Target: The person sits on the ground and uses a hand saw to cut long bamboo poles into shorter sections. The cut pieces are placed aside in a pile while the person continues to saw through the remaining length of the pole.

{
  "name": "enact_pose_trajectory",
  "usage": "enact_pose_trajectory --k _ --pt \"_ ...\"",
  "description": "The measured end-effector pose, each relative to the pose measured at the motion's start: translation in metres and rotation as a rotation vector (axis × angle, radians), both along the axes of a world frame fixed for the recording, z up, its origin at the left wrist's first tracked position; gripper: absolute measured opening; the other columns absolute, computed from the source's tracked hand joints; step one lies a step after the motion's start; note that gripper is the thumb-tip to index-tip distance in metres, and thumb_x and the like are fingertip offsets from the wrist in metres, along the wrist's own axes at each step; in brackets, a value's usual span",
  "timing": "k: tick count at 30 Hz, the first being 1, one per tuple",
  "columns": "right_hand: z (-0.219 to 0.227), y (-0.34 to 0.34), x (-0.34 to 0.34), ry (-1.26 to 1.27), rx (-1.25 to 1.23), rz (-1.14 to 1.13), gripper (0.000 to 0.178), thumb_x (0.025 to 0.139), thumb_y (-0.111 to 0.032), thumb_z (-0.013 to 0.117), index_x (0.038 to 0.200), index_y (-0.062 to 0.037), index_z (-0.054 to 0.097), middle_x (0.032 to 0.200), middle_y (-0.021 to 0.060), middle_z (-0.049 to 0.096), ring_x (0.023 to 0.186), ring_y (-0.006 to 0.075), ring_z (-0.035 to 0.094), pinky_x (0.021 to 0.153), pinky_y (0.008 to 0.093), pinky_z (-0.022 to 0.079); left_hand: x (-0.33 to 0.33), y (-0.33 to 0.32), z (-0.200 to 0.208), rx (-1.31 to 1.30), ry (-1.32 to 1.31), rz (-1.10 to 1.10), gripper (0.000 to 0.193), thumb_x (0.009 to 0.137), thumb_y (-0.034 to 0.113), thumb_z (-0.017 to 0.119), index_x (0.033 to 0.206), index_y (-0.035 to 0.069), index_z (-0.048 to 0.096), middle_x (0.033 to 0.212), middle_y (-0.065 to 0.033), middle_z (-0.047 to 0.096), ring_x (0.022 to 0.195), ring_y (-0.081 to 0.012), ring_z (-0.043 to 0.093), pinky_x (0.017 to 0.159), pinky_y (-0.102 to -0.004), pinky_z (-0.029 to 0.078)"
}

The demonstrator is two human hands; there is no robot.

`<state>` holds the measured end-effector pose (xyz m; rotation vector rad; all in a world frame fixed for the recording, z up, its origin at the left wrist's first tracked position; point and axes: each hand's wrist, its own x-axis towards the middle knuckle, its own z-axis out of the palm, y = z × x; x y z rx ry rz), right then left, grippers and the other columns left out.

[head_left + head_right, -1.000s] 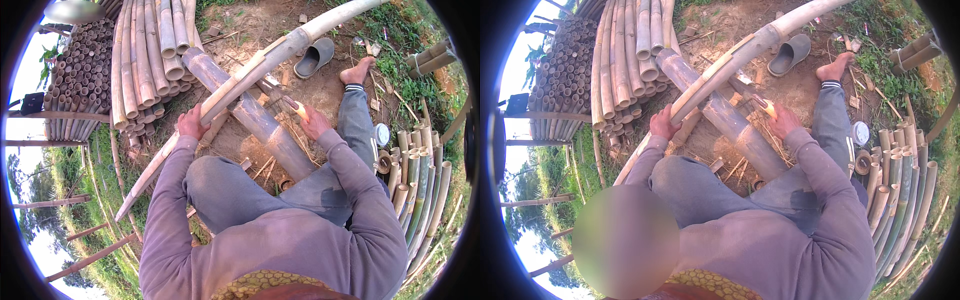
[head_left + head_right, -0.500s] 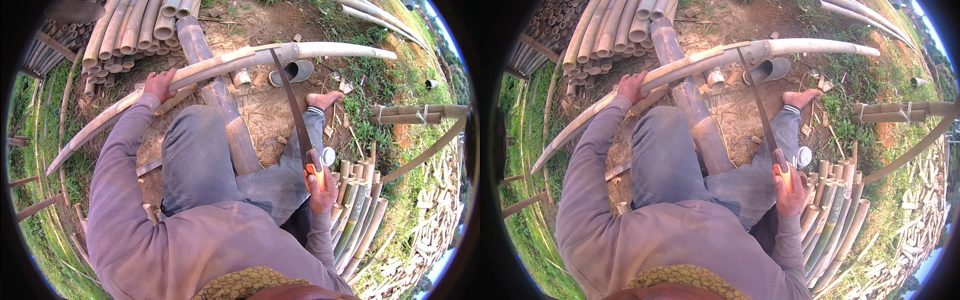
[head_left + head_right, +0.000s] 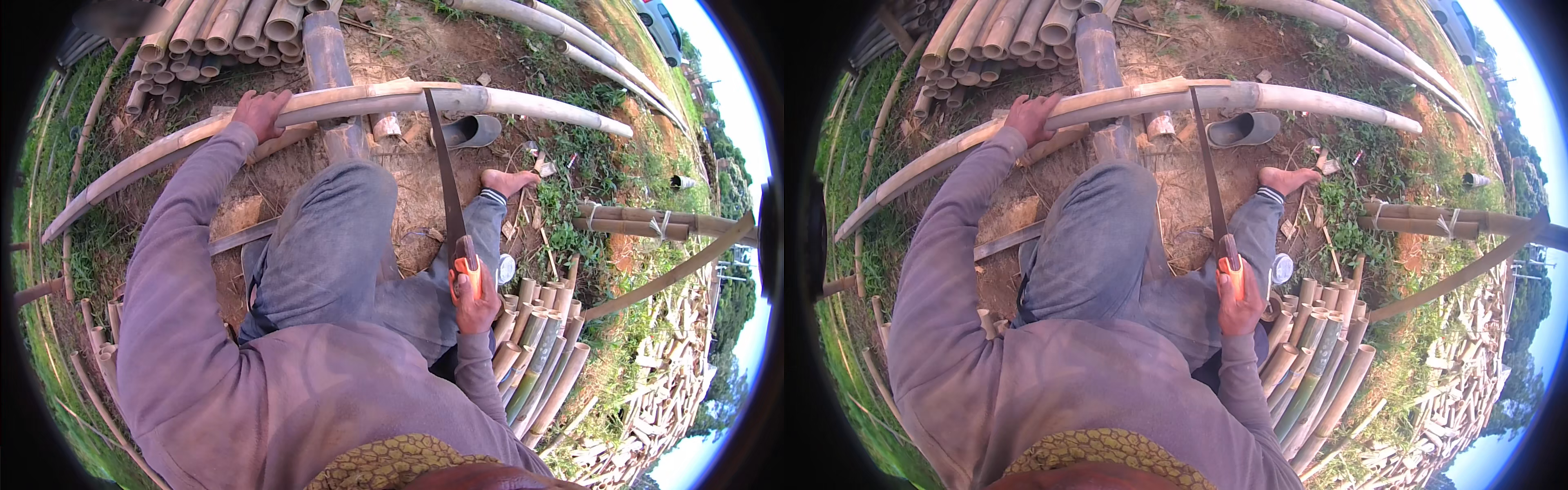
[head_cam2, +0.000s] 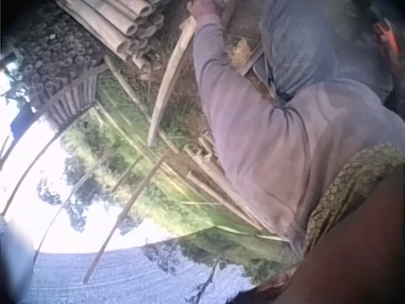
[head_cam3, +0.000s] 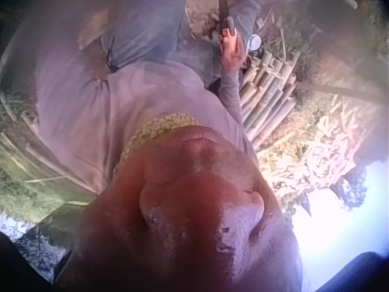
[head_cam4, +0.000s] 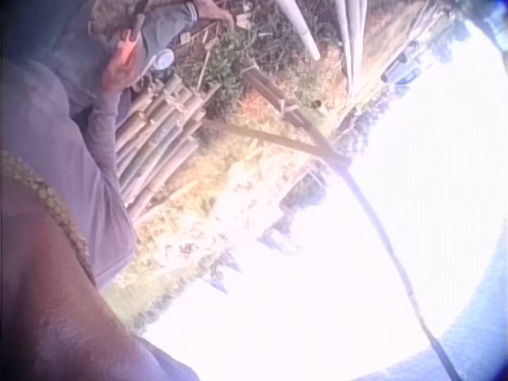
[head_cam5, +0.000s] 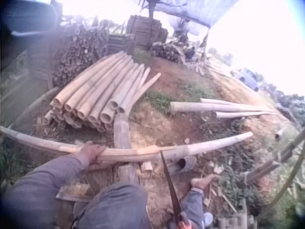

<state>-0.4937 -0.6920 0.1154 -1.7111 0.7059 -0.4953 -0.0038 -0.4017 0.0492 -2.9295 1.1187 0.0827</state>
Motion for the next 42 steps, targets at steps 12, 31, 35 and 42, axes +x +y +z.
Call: enact_pose_trajectory --k 12,31,35,42 --pt "-0.007 -0.011 0.003 0.048 0.003 0.049 0.044 0.106 -0.006 0.065 0.147 0.0051 0.055 0.133 0.0143 0.064 0.114 0.0215 0.067 0.094 0.036 0.063 0.005 0.0 -0.003 0.008 -0.002 0.002 0.084 0.078 0.035 0.088 0.149 0.02 0.045 0.129 -0.0118 0.067 0.123 -0.0315 0.067 0.116 -0.0543 0.041" --pt "-0.005 -0.016 0.002 0.052 -0.154 0.064 0.04 0.104 -0.006 0.068 0.142 0.0056 0.06 0.118 0.0123 0.074 0.104 0.015 0.072 0.087 0.0293 0.061 0.001 -0.001 -0.003 -0.029 0.014 -0.017 0.076 0.079 0.033 0.088 0.142 0.019 0.047 0.126 -0.0125 0.068 0.124 -0.0327 0.066 0.116 -0.0545 0.04" --pt "0.009 -0.013 0.016 0.141 -0.304 0.098 0.041 0.105 -0.003 0.066 0.144 0.0058 0.058 0.118 0.0129 0.074 0.105 0.0148 0.072 0.084 0.0282 0.062 0.001 0.002 0.003 -0.007 0.005 -0.007 0.076 0.079 0.033 0.088 0.142 0.02 0.048 0.126 -0.012 0.069 0.123 -0.0323 0.066 0.116 -0.0541 0.04" --pt "0.008 -0.014 0.013 0.14 -0.301 0.12 0.039 0.104 -0.001 0.065 0.142 0.0064 0.058 0.125 0.0134 0.071 0.105 0.0158 0.072 0.087 0.0288 0.062 0.001 0.002 -0.005 -0.017 0.006 -0.013 0.077 0.079 0.033 0.087 0.143 0.02 0.048 0.126 -0.0107 0.069 0.124 -0.032 0.066 0.116 -0.0544 0.041"
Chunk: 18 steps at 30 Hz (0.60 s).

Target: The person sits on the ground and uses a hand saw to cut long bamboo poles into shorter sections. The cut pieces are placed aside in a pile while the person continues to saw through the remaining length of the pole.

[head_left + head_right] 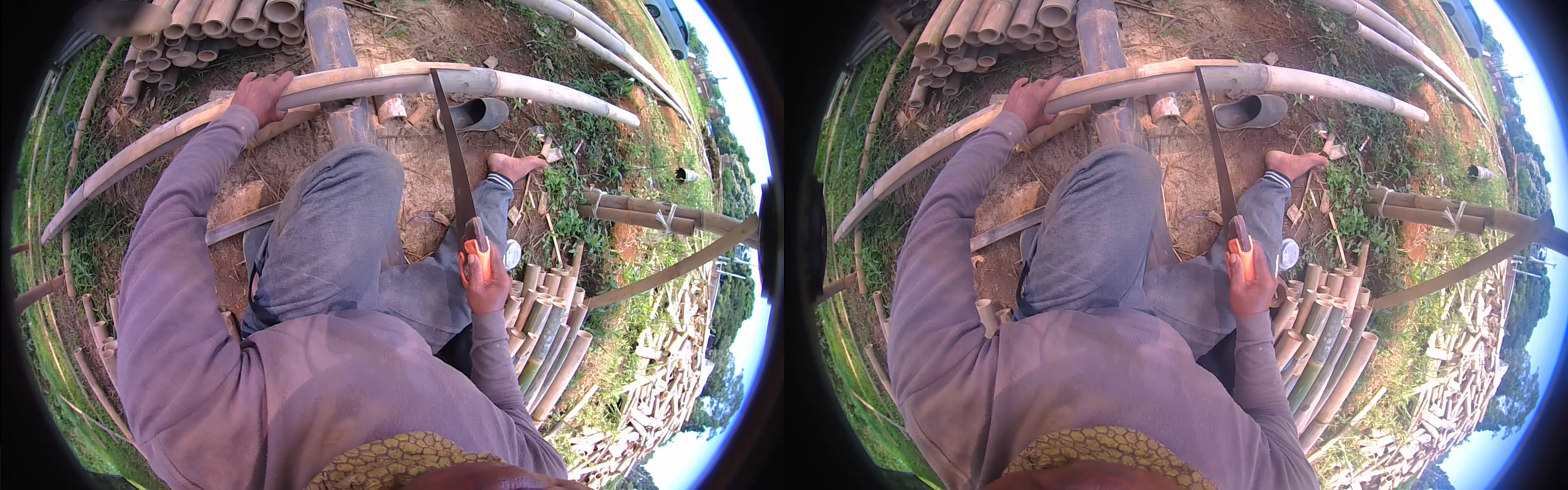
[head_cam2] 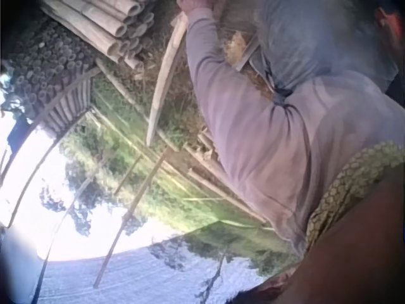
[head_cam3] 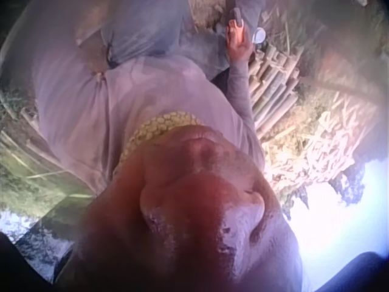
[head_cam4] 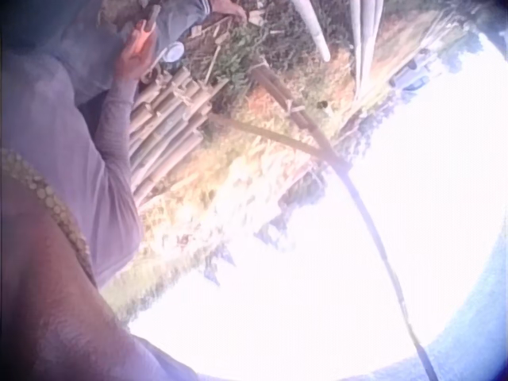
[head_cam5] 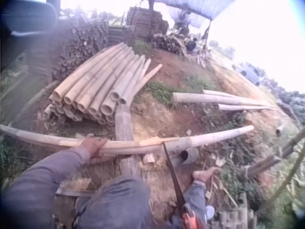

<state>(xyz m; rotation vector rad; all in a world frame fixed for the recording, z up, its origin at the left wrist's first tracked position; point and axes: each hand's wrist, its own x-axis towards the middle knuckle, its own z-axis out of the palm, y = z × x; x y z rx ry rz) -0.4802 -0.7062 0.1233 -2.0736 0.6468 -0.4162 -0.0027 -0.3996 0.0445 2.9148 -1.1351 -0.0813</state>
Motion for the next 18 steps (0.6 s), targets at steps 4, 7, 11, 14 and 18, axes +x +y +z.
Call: enact_pose_trajectory --k 4,7,11,14,18 --pt "-0.009 0.006 -0.01 -0.076 0.078 -0.044 0.038 0.103 -0.004 0.068 0.14 0.0043 0.061 0.116 0.0126 0.075 0.1 0.0164 0.074 0.086 0.0305 0.061 -0.004 -0.005 -0.001 0.026 -0.004 0.006 0.079 0.079 0.034 0.087 0.145 0.021 0.047 0.129 -0.0107 0.069 0.125 -0.0314 0.066 0.116 -0.0546 0.041" --pt "-0.006 -0.001 -0.001 0.027 -0.063 -0.043 0.037 0.103 -0.005 0.068 0.139 0.0035 0.062 0.111 0.0115 0.075 0.098 0.0149 0.073 0.086 0.031 0.061 0.004 -0.006 0.011 0.061 0.025 0.023 0.084 0.079 0.035 0.087 0.149 0.02 0.043 0.132 -0.0114 0.067 0.126 -0.0314 0.065 0.117 -0.0548 0.04" --pt "0.023 0.009 -0.022 -0.002 0.163 -0.1 0.038 0.102 -0.004 0.067 0.14 0.0028 0.061 0.123 0.0132 0.071 0.103 0.0171 0.071 0.086 0.0315 0.06 -0.001 0.003 0.005 -0.079 -0.021 -0.026 0.078 0.083 0.033 0.085 0.149 0.018 0.047 0.14 -0.0126 0.065 0.131 -0.0316 0.063 0.118 -0.0537 0.04" --pt "0.047 0.018 -0.057 -0.074 0.285 -0.21 0.04 0.103 -0.006 0.066 0.141 0.0044 0.059 0.129 0.0151 0.068 0.111 0.021 0.069 0.091 0.0338 0.058 -0.013 0.027 -0.026 -0.319 -0.217 -0.163 0.061 0.087 0.03 0.081 0.142 0.018 0.057 0.145 -0.0108 0.063 0.135 -0.0301 0.06 0.118 -0.0523 0.041" --pt "0.044 0.021 -0.09 -0.044 0.065 -0.363 0.045 0.101 -0.01 0.065 0.142 0.0064 0.058 0.131 0.0167 0.067 0.12 0.0264 0.066 0.105 0.0392 0.053 -0.057 0.042 -0.044 -0.341 -0.438 -0.273 0.044 0.09 0.027 0.079 0.131 0.017 0.068 0.146 -0.007 0.062 0.139 -0.0277 0.056 0.118 -0.0498 0.04"
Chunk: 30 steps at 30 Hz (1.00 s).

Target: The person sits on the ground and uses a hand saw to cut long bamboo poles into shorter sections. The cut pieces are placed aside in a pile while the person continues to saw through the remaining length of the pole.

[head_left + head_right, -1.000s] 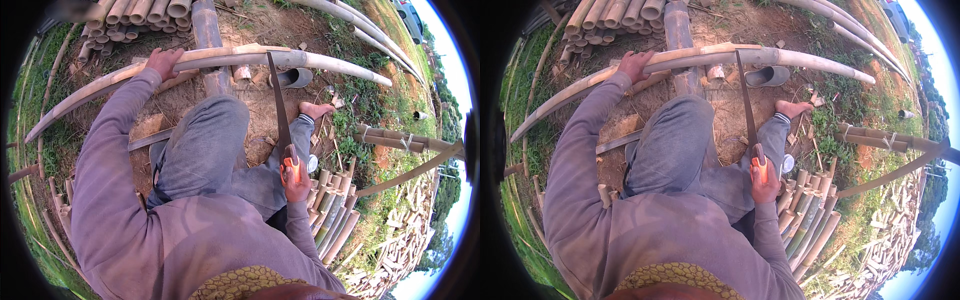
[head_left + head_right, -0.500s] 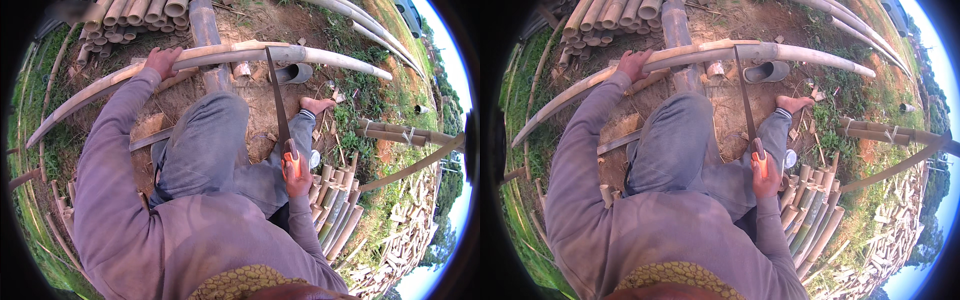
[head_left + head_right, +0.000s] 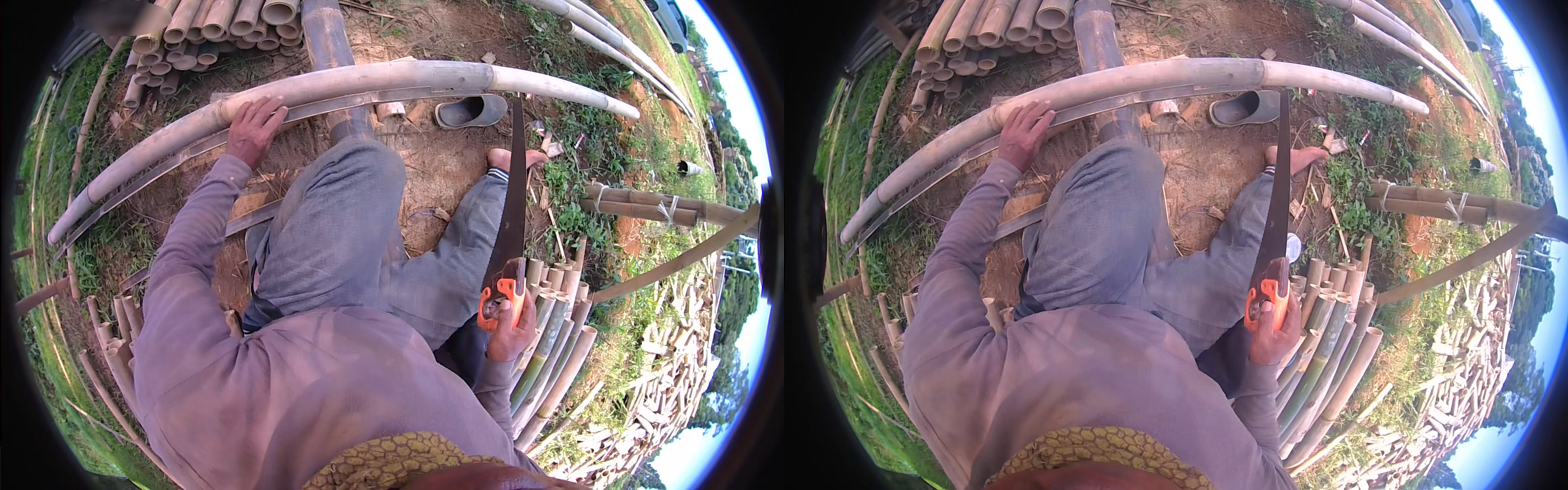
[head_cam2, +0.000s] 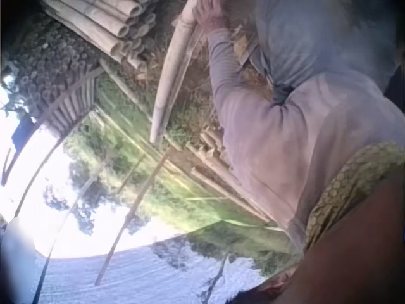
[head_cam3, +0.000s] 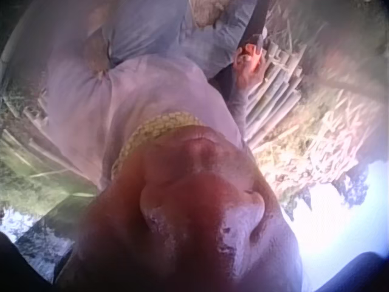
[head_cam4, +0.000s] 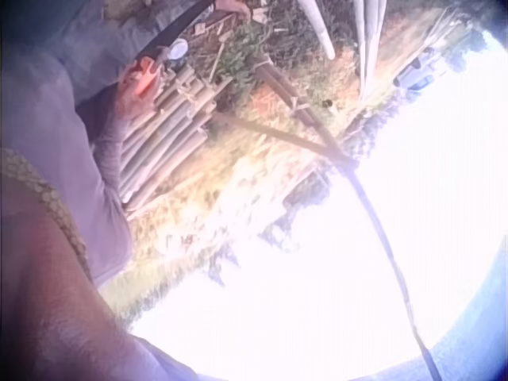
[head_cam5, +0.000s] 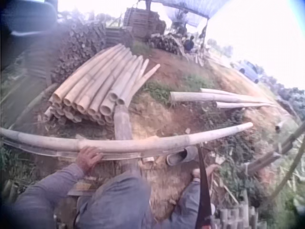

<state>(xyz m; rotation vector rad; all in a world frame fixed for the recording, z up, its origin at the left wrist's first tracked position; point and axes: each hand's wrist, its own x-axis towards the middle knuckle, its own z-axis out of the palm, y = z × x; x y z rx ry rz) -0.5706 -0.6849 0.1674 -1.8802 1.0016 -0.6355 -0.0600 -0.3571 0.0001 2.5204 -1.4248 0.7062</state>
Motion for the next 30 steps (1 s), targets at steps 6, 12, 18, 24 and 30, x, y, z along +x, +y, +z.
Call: enact_pose_trajectory --k 6,12,18,24,30 --pt "0.031 0.01 0.057 -0.232 -0.098 0.216 0.07 0.099 -0.01 0.065 0.159 0.0077 0.035 0.132 0.0169 0.062 0.123 0.0253 0.062 0.105 0.038 0.052 -0.068 -0.019 0.012 -0.082 0.238 -0.051 0.037 0.089 0.033 0.079 0.121 0.017 0.072 0.136 -0.0053 0.065 0.133 -0.0274 0.058 0.113 -0.0457 0.041" --pt "-0.002 -0.007 0.158 -0.437 0.072 0.237 0.066 0.102 -0.009 0.069 0.157 0.0077 0.037 0.131 0.0179 0.063 0.109 0.0201 0.067 0.092 0.0346 0.058 -0.011 -0.173 0.05 -0.356 0.367 0.043 0.043 0.09 0.041 0.075 0.126 0.016 0.071 0.128 -0.0063 0.069 0.126 -0.0284 0.06 0.108 -0.047 0.043" --pt "-0.04 -0.02 0.203 -0.325 -0.135 0.198 0.048 0.099 -0.012 0.076 0.139 0.0091 0.061 0.133 0.0199 0.069 0.117 0.0249 0.069 0.104 0.0364 0.054 0.051 -0.312 0.071 0.105 0.808 0.385 0.065 0.096 0.062 0.053 0.141 0.018 0.066 0.13 -0.0131 0.074 0.125 -0.0337 0.068 0.111 -0.051 0.045" --pt "-0.055 -0.033 0.211 -0.301 -0.215 0.263 0.047 0.096 -0.007 0.075 0.138 0.0106 0.061 0.132 0.0237 0.07 0.122 0.0305 0.07 0.106 0.0389 0.053 0.053 -0.318 0.082 0.215 0.982 0.42 0.068 0.092 0.065 0.048 0.125 0.013 0.078 0.125 -0.016 0.076 0.117 -0.0354 0.073 0.102 -0.0561 0.053" --pt "-0.076 -0.043 0.213 -0.365 -0.128 0.277 0.049 0.095 -0.006 0.075 0.138 0.0117 0.06 0.133 0.0244 0.07 0.122 0.0311 0.07 0.106 0.0398 0.053 0.058 -0.317 0.075 0.218 0.961 0.41 0.069 0.092 0.065 0.048 0.128 0.013 0.077 0.126 -0.0153 0.076 0.118 -0.0348 0.072 0.105 -0.0534 0.052"
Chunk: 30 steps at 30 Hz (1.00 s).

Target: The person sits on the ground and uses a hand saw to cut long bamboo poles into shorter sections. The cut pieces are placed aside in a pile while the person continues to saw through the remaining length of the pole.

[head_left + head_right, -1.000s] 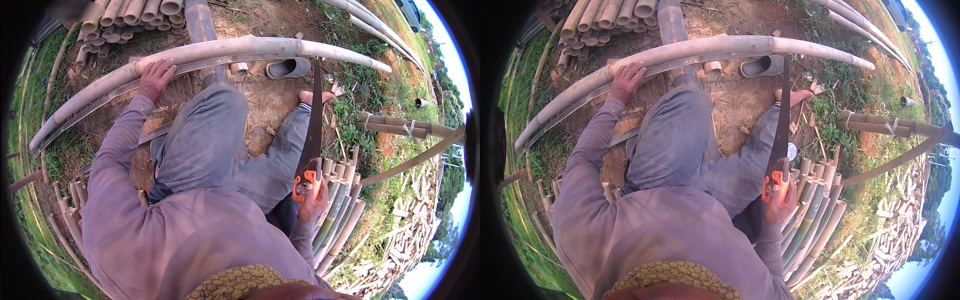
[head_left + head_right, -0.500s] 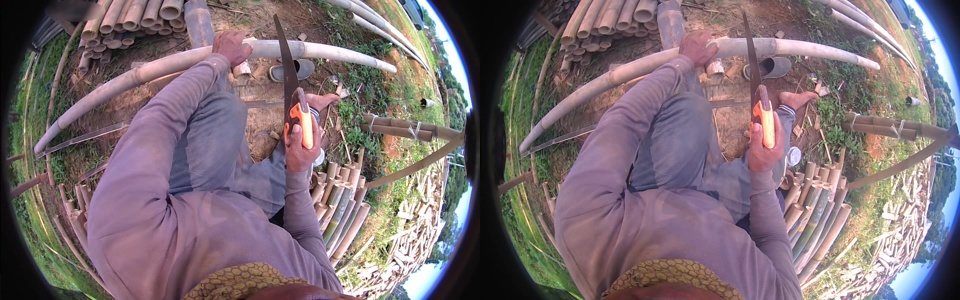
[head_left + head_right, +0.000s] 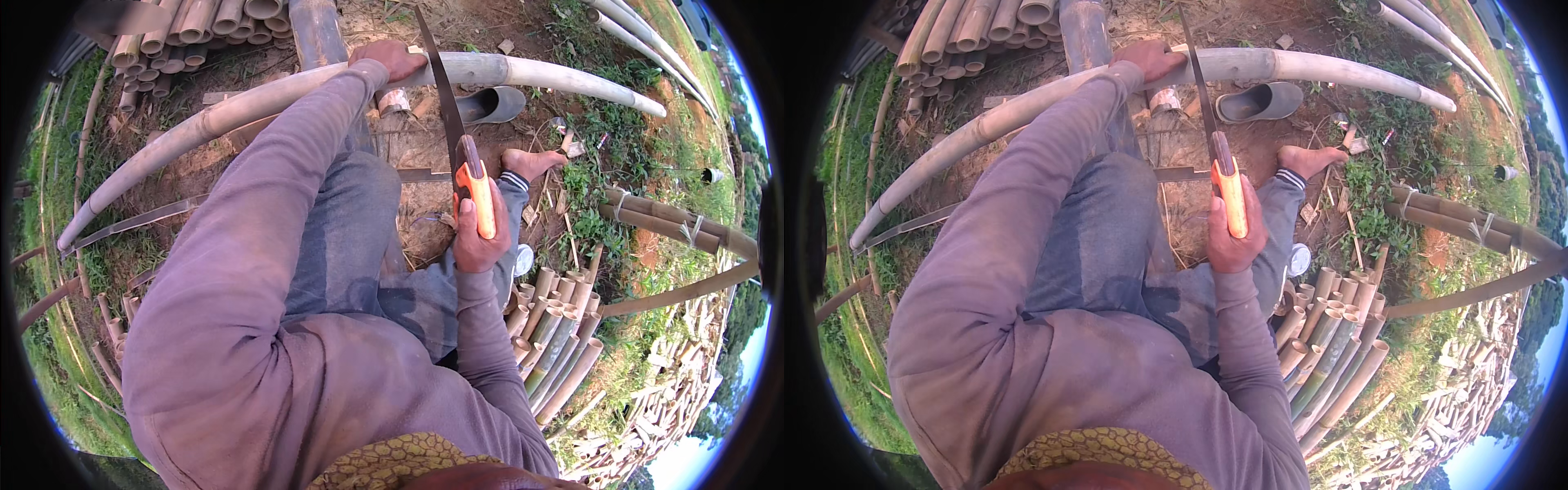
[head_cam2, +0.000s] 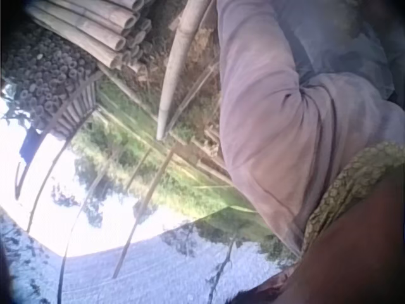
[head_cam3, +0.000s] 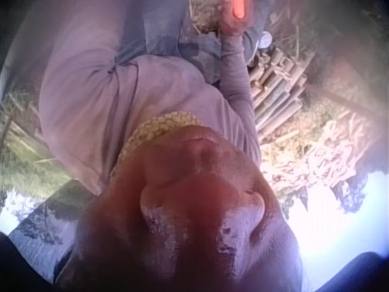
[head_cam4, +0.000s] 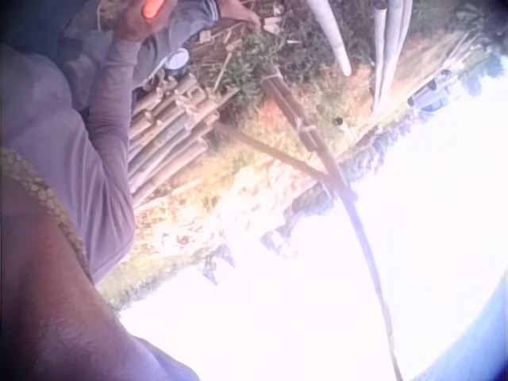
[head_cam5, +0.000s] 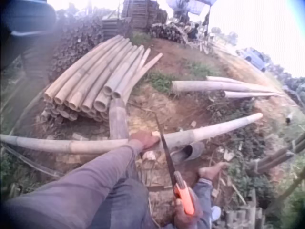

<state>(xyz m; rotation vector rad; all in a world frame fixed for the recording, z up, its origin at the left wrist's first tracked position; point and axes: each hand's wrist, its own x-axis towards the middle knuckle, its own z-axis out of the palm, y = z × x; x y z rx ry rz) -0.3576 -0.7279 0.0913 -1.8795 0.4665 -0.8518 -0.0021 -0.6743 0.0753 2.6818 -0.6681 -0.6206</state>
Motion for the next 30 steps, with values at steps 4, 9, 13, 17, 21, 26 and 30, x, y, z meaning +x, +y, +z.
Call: enact_pose_trajectory --k 4,9,13,17,21,26,30 --pt "-0.005 -0.007 -0.005 -0.01 -0.026 0.024 0.049 0.096 -0.007 0.075 0.139 0.0117 0.06 0.133 0.0244 0.07 0.121 0.0305 0.07 0.105 0.0397 0.054 0.003 0.001 -0.007 -0.036 -0.039 -0.024 0.069 0.091 0.065 0.049 0.124 0.012 0.079 0.126 -0.0181 0.075 0.117 -0.0367 0.072 0.102 -0.0543 0.053" --pt "0.001 -0.011 -0.009 0.019 -0.026 0.041 0.048 0.097 -0.009 0.075 0.138 0.0114 0.061 0.132 0.0239 0.071 0.12 0.0304 0.071 0.104 0.0392 0.055 0.008 0.0 -0.015 -0.059 -0.039 -0.025 0.069 0.091 0.065 0.048 0.122 0.012 0.079 0.126 -0.0193 0.075 0.116 -0.0368 0.073 0.101 -0.055 0.054" --pt "0.003 -0.02 -0.014 0.046 -0.148 0.066 0.047 0.097 -0.009 0.075 0.138 0.0107 0.062 0.131 0.0231 0.071 0.118 0.029 0.072 0.102 0.0383 0.056 -0.001 0.001 -0.001 -0.036 -0.056 -0.024 0.068 0.092 0.065 0.048 0.123 0.013 0.079 0.125 -0.0181 0.076 0.115 -0.0363 0.073 0.101 -0.0547 0.054" --pt "0.001 -0.025 -0.006 0.077 -0.105 0.077 0.046 0.096 -0.007 0.074 0.137 0.0098 0.062 0.131 0.0222 0.072 0.118 0.0282 0.072 0.102 0.0377 0.056 0.0 0.003 -0.005 -0.047 -0.062 -0.027 0.068 0.092 0.065 0.048 0.122 0.013 0.079 0.124 -0.0172 0.076 0.114 -0.036 0.073 0.1 -0.0549 0.054" --pt "-0.002 -0.019 -0.016 0.074 0.066 0.062 0.045 0.096 -0.007 0.074 0.136 0.0093 0.064 0.13 0.0215 0.073 0.118 0.0282 0.072 0.102 0.0376 0.056 0.0 0.002 -0.005 -0.045 -0.09 -0.029 0.068 0.091 0.065 0.049 0.122 0.013 0.079 0.123 -0.0171 0.076 0.114 -0.0356 0.074 0.1 -0.0542 0.055" --pt "-0.003 -0.021 0.0 0.079 0.027 0.042 0.044 0.096 -0.007 0.074 0.136 0.0093 0.064 0.13 0.0213 0.072 0.118 0.0279 0.072 0.102 0.038 0.055 -0.001 0.002 -0.003 -0.016 -0.084 -0.047 0.07 0.091 0.067 0.05 0.122 0.012 0.079 0.125 -0.0173 0.076 0.117 -0.0355 0.073 0.1 -0.0531 0.055" --pt "0.005 -0.018 -0.006 0.073 0.008 0.075 0.045 0.096 -0.006 0.073 0.137 0.0097 0.063 0.13 0.0201 0.072 0.118 0.0266 0.072 0.102 0.0373 0.055 -0.002 0.003 -0.005 -0.036 -0.138 -0.035 0.071 0.092 0.069 0.048 0.119 0.012 0.08 0.12 -0.0174 0.077 0.113 -0.0353 0.074 0.098 -0.0535 0.056"
